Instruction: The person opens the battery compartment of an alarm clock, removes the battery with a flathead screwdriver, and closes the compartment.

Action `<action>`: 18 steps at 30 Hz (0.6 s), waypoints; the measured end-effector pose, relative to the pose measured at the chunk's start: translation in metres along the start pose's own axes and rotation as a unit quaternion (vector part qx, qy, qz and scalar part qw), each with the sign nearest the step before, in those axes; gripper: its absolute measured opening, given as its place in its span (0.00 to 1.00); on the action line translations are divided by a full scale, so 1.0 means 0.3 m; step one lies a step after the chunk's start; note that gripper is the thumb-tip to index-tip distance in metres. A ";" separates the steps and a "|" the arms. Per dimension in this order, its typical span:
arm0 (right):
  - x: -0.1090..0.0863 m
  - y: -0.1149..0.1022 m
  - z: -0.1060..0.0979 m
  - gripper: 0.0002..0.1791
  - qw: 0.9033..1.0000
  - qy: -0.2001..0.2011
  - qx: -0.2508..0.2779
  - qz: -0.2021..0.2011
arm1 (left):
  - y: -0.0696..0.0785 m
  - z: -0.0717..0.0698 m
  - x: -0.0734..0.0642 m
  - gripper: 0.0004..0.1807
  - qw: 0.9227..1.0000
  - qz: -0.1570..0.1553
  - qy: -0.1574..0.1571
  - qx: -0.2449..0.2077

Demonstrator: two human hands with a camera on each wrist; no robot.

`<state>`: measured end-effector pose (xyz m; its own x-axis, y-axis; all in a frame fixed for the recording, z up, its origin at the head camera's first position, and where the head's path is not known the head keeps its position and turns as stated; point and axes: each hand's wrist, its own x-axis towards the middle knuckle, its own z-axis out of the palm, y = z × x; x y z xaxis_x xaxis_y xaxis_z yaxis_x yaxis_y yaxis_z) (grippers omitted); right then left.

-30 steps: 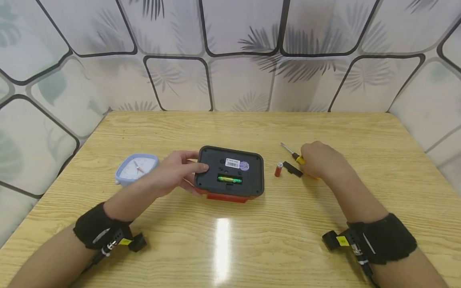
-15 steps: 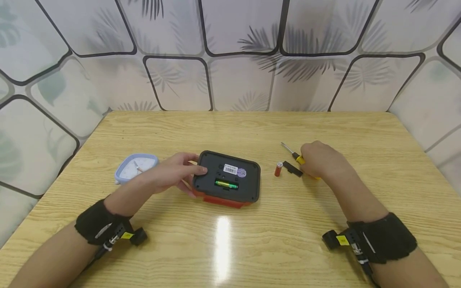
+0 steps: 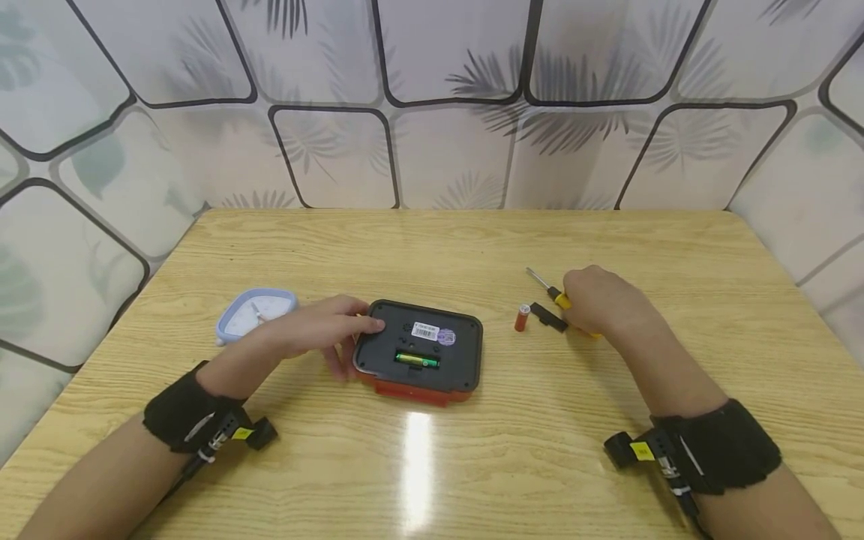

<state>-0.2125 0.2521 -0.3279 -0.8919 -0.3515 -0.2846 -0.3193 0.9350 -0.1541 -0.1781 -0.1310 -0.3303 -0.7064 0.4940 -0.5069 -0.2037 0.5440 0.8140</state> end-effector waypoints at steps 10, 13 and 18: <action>0.000 -0.002 0.001 0.10 1.000 0.001 -0.004 0.002 | -0.006 0.004 0.000 0.18 0.998 0.013 0.003 0.066; -0.001 -0.005 0.001 0.11 1.000 0.001 -0.005 0.002 | -0.005 0.007 -0.001 0.17 0.995 0.025 0.007 0.096; -0.002 -0.008 0.003 0.11 1.000 0.002 -0.008 0.000 | -0.004 0.009 -0.001 0.16 0.993 0.042 -0.002 0.106</action>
<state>-0.2108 0.2500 -0.3281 -0.8934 -0.3508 -0.2808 -0.3236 0.9359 -0.1396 -0.1759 -0.1298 -0.3318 -0.7122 0.5458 -0.4414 0.0035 0.6316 0.7753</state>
